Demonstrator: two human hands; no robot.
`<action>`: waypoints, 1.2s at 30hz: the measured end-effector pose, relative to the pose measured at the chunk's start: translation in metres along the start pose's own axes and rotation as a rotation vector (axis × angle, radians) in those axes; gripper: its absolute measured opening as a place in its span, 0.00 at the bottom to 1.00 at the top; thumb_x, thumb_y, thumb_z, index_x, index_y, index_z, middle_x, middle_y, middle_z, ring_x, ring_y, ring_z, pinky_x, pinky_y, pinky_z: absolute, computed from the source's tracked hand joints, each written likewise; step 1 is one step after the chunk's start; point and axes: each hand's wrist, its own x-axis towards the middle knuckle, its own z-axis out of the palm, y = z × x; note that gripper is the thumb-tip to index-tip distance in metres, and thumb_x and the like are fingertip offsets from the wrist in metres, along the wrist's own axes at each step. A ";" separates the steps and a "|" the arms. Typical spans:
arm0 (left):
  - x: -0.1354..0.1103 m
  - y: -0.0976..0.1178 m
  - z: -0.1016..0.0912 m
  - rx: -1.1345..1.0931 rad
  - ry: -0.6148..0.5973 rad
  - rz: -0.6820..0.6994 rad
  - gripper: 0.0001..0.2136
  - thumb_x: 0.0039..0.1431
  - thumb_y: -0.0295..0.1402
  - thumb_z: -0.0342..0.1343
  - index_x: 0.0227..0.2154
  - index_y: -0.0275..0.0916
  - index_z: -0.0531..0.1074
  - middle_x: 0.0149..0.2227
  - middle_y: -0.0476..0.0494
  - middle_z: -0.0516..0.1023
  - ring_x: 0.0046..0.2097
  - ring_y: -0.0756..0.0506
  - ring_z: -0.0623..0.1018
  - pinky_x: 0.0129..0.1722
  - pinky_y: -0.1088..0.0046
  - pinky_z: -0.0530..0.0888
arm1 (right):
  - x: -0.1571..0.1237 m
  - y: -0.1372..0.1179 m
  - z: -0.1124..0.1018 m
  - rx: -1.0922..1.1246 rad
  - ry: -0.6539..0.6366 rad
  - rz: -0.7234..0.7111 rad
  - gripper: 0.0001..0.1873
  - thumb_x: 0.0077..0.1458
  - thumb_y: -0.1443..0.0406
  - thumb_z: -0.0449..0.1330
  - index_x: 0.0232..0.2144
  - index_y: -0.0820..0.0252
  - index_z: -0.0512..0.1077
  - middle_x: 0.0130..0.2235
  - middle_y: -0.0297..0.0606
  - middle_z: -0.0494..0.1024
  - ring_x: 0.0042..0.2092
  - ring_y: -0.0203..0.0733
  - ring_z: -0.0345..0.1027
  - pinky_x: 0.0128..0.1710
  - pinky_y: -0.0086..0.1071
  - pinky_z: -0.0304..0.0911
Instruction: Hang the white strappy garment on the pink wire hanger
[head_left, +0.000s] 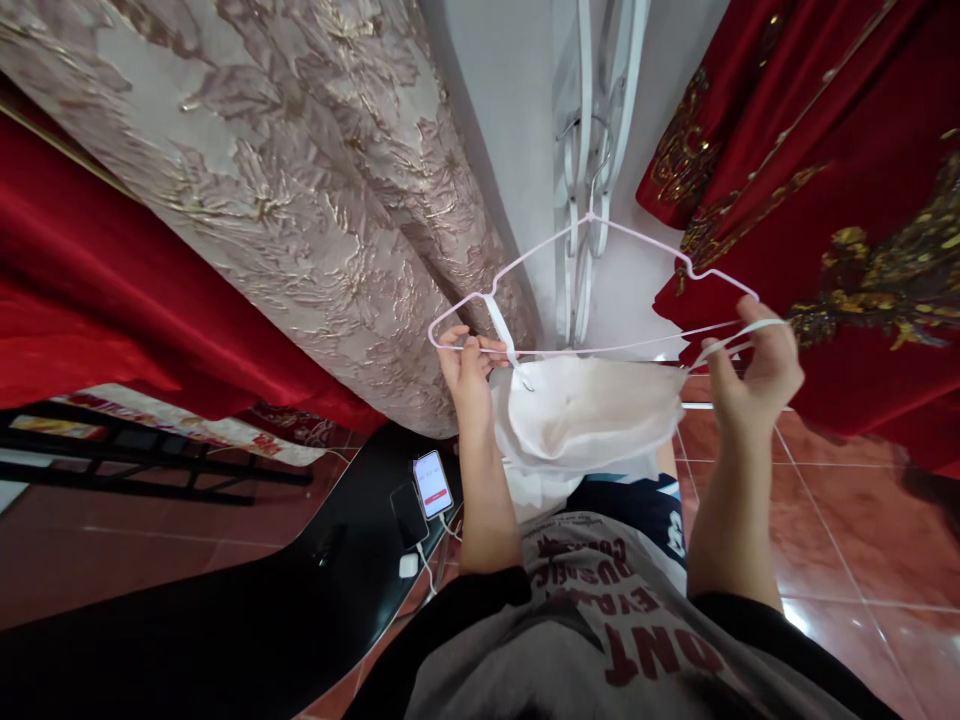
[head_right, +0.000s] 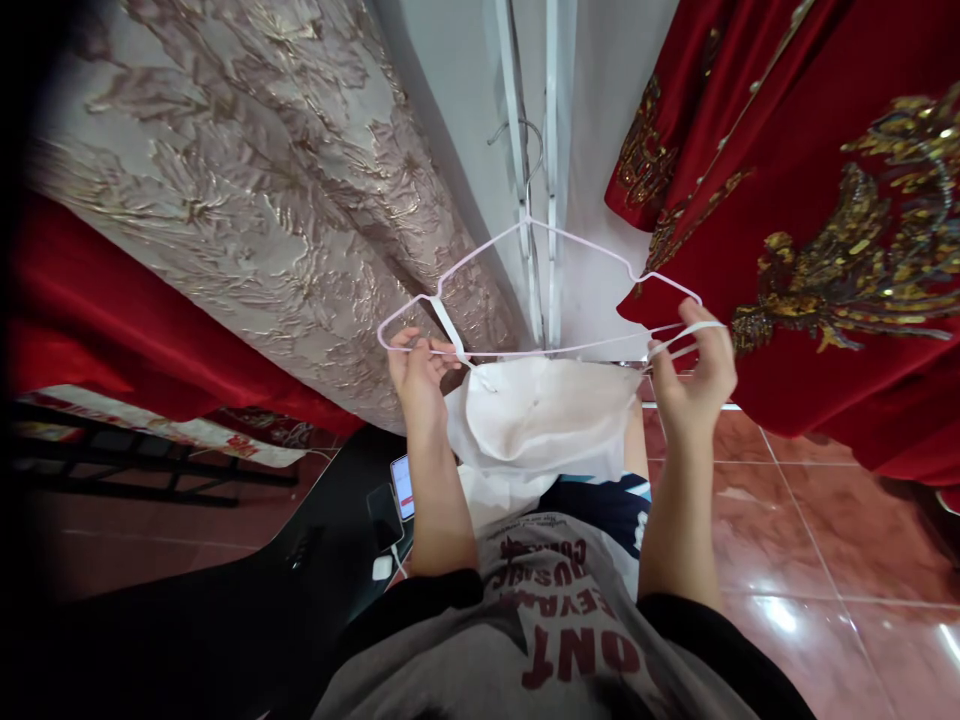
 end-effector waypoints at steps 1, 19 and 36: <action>0.000 0.001 0.001 -0.006 -0.003 0.000 0.16 0.62 0.43 0.63 0.44 0.45 0.63 0.24 0.55 0.79 0.23 0.48 0.80 0.26 0.75 0.71 | 0.004 0.006 -0.005 -0.007 -0.016 0.005 0.24 0.62 0.63 0.67 0.60 0.44 0.77 0.59 0.43 0.80 0.63 0.65 0.72 0.65 0.69 0.65; -0.003 0.004 0.008 -0.005 0.034 -0.030 0.12 0.64 0.37 0.58 0.42 0.47 0.58 0.23 0.59 0.72 0.20 0.51 0.73 0.24 0.75 0.68 | 0.066 0.012 0.003 -0.084 -0.286 0.078 0.10 0.65 0.50 0.65 0.42 0.45 0.79 0.37 0.41 0.79 0.38 0.47 0.65 0.43 0.55 0.70; 0.000 -0.004 0.004 0.014 0.067 -0.066 0.14 0.63 0.39 0.60 0.44 0.48 0.59 0.26 0.56 0.70 0.26 0.48 0.78 0.24 0.76 0.68 | 0.054 -0.017 0.035 -0.014 -0.164 -0.079 0.17 0.60 0.59 0.68 0.52 0.45 0.76 0.49 0.45 0.77 0.45 0.52 0.74 0.47 0.52 0.75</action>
